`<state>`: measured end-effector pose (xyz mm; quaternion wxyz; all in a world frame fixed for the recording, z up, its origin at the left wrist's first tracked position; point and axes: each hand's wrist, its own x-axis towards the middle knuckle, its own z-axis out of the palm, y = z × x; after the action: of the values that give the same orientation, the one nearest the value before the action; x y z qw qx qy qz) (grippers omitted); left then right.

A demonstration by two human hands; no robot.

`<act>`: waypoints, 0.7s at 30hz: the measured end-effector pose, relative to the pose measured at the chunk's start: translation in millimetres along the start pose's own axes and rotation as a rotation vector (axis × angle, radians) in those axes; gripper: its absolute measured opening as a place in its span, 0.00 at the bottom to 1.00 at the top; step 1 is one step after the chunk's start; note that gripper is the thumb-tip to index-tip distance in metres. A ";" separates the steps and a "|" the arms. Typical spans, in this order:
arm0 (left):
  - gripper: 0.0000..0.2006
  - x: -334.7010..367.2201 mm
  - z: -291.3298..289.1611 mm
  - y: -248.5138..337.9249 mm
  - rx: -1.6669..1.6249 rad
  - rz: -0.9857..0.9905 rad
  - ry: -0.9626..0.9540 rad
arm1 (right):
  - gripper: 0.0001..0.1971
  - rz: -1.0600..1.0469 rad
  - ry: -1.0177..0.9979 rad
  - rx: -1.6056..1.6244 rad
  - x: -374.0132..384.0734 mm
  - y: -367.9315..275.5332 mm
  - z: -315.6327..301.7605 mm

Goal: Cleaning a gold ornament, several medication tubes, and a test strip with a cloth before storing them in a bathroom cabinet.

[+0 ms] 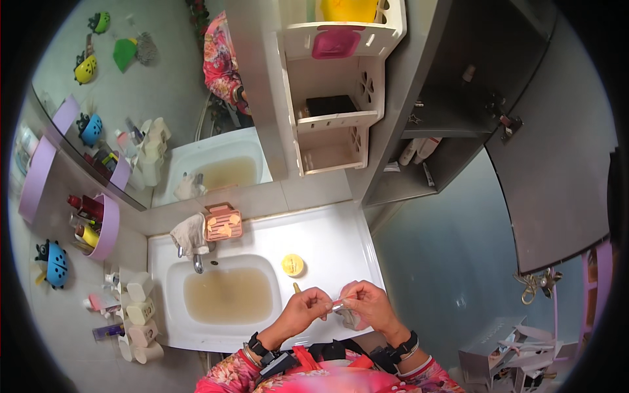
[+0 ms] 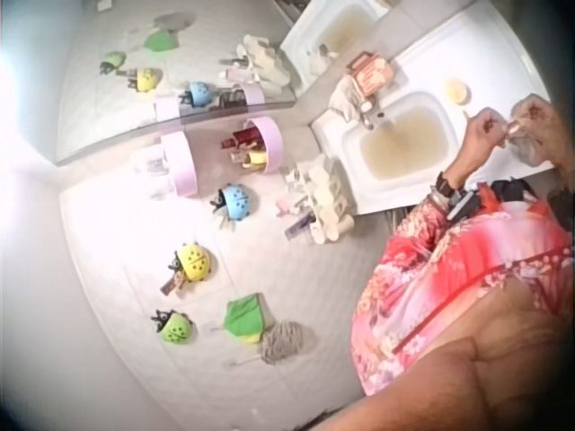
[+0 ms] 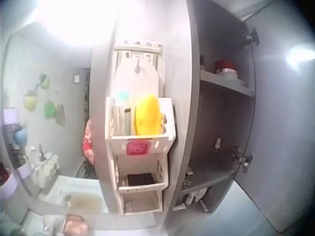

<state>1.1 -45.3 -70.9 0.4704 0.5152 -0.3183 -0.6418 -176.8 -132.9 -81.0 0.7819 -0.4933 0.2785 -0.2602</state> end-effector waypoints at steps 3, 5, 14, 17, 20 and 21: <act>0.04 7.0 -2.5 -2.8 0.005 -0.024 0.011 | 0.05 0.076 0.020 0.005 9.4 2.7 -3.9; 0.05 14.3 -2.5 -1.0 -0.011 -0.055 0.025 | 0.05 0.098 0.036 0.034 15.2 8.0 -11.4; 0.05 41.7 -20.9 -8.4 0.078 -0.081 0.085 | 0.05 0.164 0.073 -0.039 47.0 -0.7 -19.2; 0.05 40.2 -20.5 -2.4 0.097 -0.075 0.124 | 0.06 0.159 0.072 -0.018 50.8 -1.1 -19.0; 0.05 33.8 -18.1 0.4 0.099 -0.074 0.149 | 0.05 0.158 0.067 0.023 48.4 1.2 -17.2; 0.04 33.8 -18.8 -0.1 0.094 -0.079 0.158 | 0.05 0.164 0.073 0.043 50.2 3.5 -17.8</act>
<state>18.2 -75.3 -88.3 0.4435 0.5980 -0.2894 -0.6016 -153.1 -177.0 -99.6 0.8002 -0.4424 0.3405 -0.2192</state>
